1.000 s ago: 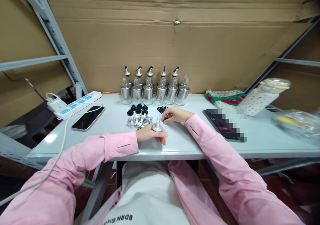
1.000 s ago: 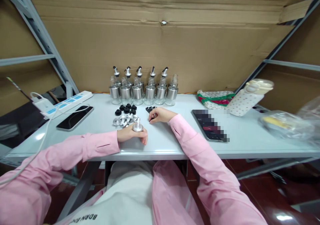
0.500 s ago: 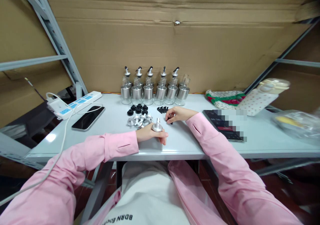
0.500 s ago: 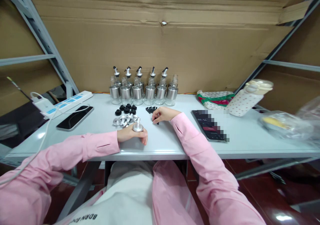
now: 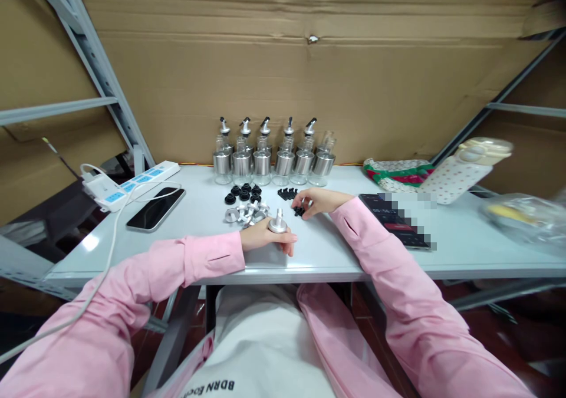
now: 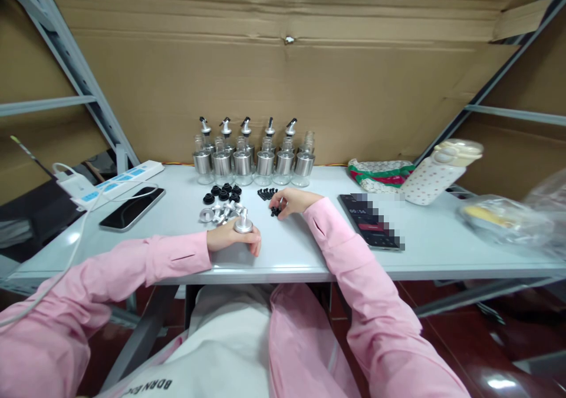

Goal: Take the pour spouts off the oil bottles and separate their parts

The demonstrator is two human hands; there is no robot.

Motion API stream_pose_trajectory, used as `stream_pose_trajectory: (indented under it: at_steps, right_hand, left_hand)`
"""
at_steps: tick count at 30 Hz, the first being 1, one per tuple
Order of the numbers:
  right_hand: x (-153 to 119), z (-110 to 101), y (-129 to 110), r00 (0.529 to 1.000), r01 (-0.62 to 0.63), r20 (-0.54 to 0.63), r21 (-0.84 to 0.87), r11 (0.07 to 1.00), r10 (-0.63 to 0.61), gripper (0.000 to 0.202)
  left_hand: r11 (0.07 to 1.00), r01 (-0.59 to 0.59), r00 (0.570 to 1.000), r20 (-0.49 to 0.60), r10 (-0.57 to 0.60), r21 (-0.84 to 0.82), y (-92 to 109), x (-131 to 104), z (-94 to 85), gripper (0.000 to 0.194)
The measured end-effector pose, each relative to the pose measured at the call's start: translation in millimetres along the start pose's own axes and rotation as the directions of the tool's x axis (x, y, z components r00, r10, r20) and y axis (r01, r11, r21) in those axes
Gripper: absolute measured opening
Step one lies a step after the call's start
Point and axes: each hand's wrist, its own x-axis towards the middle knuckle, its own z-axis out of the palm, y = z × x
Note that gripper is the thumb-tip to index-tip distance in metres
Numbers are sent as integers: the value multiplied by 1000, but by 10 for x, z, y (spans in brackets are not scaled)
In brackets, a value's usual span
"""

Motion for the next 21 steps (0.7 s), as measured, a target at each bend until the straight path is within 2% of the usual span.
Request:
stream_pose_trajectory:
  at_steps: [5,8,11,14,15,17,19,21]
  right_hand:
    - [-19,2,-58,1000,12,6,-34,999,-12,50]
    - [-55,-26,-156,992,62,-100,-89,994,-71,43]
    - [-87,-67,-327,949,178,-254,-58,982,-187,36]
    - [-84,-21,-564,906,349,-284,84,933,-313,37]
    - [-76,30,-650,885,410,-283,102,906,-369,36]
    - [-55,176,-813,810,530,-313,26,848,-497,33]
    - [-37,339,-935,694,610,-370,-155,777,-618,35]
    - [-26,461,-996,565,617,-390,-385,686,-727,39]
  left_hand:
    - [996,-28,999,-34,25,-81,-25,5,6,48]
    - [987,-52,997,-56,44,-151,-71,14,0,51]
    - [973,-77,996,-70,63,-220,-110,23,-10,53]
    - [927,-36,999,-6,36,-374,-98,15,-23,55]
    - [905,2,999,45,19,-426,-78,5,-30,56]
    - [870,88,986,166,-7,-486,-22,-21,-55,59]
    - [865,164,962,271,-34,-474,46,-50,-94,61]
    - [901,199,947,314,-74,-387,111,-71,-142,60]
